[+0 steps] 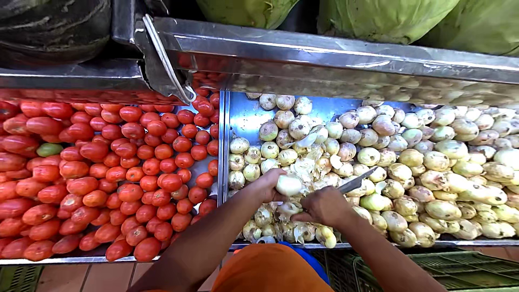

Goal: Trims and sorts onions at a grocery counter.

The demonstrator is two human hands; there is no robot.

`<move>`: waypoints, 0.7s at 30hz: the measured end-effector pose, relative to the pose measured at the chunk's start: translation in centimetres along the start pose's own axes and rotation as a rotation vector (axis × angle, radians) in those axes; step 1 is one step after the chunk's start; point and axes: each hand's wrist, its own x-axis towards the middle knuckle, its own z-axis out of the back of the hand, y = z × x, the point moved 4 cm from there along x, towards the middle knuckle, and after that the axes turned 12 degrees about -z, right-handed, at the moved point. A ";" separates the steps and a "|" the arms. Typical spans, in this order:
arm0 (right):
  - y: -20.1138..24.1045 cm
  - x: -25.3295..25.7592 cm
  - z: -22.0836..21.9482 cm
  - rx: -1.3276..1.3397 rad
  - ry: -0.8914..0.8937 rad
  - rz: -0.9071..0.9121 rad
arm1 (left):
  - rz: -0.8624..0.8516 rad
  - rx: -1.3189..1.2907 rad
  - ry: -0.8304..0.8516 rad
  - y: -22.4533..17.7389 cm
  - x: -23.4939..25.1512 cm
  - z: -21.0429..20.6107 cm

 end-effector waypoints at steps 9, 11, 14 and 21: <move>-3.0 -1.7 -0.6 0.107 0.373 -0.687 | -0.293 -0.021 -0.023 -1.6 -0.7 3.4; -3.1 -1.6 0.0 0.048 0.354 -0.783 | -0.370 -0.020 0.006 -1.9 -1.4 3.8; -2.3 -1.0 1.0 0.086 0.336 -0.778 | -0.446 -0.005 0.039 -1.6 -2.4 4.1; 0.0 1.4 1.9 0.174 0.384 -0.610 | -0.524 0.137 0.082 -1.2 -4.1 2.7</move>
